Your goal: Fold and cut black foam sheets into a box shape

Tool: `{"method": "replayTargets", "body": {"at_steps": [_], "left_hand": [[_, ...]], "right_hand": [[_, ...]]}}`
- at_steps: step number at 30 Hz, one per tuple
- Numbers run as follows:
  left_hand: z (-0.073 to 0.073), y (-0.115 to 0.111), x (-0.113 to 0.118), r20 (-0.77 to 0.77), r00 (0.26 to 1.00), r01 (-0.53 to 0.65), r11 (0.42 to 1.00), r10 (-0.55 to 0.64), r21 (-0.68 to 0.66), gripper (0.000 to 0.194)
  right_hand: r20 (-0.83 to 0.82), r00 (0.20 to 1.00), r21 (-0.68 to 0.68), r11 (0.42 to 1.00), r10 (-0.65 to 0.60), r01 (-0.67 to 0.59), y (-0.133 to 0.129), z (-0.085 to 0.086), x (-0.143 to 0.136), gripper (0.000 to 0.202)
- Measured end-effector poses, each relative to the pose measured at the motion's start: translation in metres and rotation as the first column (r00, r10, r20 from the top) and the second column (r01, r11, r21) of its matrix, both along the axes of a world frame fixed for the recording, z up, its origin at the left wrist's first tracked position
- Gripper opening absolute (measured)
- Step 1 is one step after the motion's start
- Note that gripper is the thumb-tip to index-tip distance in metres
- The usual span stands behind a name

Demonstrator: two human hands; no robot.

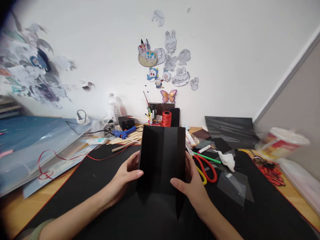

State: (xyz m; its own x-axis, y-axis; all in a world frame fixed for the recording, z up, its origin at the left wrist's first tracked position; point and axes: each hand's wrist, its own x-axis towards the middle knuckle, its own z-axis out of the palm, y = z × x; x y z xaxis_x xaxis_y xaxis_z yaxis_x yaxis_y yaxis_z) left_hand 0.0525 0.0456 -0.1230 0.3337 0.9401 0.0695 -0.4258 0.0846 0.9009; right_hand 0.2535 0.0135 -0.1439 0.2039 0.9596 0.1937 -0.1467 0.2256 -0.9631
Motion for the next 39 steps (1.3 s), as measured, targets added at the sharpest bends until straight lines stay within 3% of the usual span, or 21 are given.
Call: {"method": "replayTargets", "body": {"at_steps": [6, 12, 15, 18, 20, 23, 28, 30, 32, 35, 37, 39], "left_hand": [[0.002, -0.007, 0.005, -0.148, 0.985, -0.077, 0.994, 0.087, 0.076, 0.068], [0.001, -0.018, 0.014, -0.319, 0.910, -0.200, 0.954, 0.265, 0.223, 0.074], [-0.001, -0.024, 0.016, -0.369, 0.866, -0.256, 0.933, 0.338, 0.253, 0.075], [-0.004, -0.026, 0.016, -0.363, 0.841, -0.311, 0.907, 0.401, 0.283, 0.074], [-0.004, -0.026, 0.016, -0.307, 0.854, -0.340, 0.898, 0.419, 0.280, 0.070], [-0.002, -0.026, 0.016, -0.225, 0.883, -0.355, 0.900, 0.412, 0.252, 0.057], [0.000, -0.028, 0.014, -0.302, 0.863, -0.309, 0.897, 0.404, 0.317, 0.013], [-0.001, -0.031, 0.014, -0.305, 0.858, -0.314, 0.892, 0.414, 0.325, 0.005], [-0.002, -0.034, 0.013, -0.282, 0.889, -0.291, 0.920, 0.362, 0.263, 0.007], [-0.002, -0.035, 0.014, -0.157, 0.966, -0.199, 0.979, 0.204, 0.048, 0.016], [-0.001, -0.034, 0.015, -0.053, 0.986, -0.161, 0.981, 0.156, -0.106, 0.020], [0.000, -0.032, 0.017, 0.003, 0.983, -0.177, 0.957, 0.182, -0.230, 0.022]], "right_hand": [[0.123, 0.992, 0.026, 0.999, -0.033, 0.030, -0.006, 0.001, -0.008, 0.092], [0.231, 0.951, 0.036, 0.979, -0.204, 0.201, -0.018, 0.006, -0.021, 0.096], [0.281, 0.926, -0.020, 0.963, -0.252, 0.268, -0.024, 0.009, -0.026, 0.073], [0.357, 0.908, -0.015, 0.971, -0.218, 0.238, -0.028, 0.009, -0.024, 0.039], [0.404, 0.897, 0.012, 0.982, -0.178, 0.189, -0.029, 0.007, -0.020, 0.027], [0.453, 0.882, 0.036, 0.991, -0.129, 0.126, -0.028, 0.002, -0.013, 0.024], [0.519, 0.849, 0.093, 0.994, -0.097, 0.057, -0.033, 0.004, -0.015, 0.016], [0.528, 0.841, 0.129, 0.990, -0.116, 0.056, -0.035, 0.005, -0.018, 0.015], [0.520, 0.846, 0.141, 0.989, -0.119, 0.053, -0.038, 0.005, -0.019, 0.020], [0.456, 0.883, 0.075, 0.993, -0.113, 0.089, -0.040, 0.002, -0.017, 0.022], [0.378, 0.916, 0.002, 0.990, -0.132, 0.142, -0.039, 0.000, -0.015, 0.022], [0.260, 0.957, -0.041, 0.989, -0.126, 0.141, -0.039, 0.001, -0.015, 0.022]]}}
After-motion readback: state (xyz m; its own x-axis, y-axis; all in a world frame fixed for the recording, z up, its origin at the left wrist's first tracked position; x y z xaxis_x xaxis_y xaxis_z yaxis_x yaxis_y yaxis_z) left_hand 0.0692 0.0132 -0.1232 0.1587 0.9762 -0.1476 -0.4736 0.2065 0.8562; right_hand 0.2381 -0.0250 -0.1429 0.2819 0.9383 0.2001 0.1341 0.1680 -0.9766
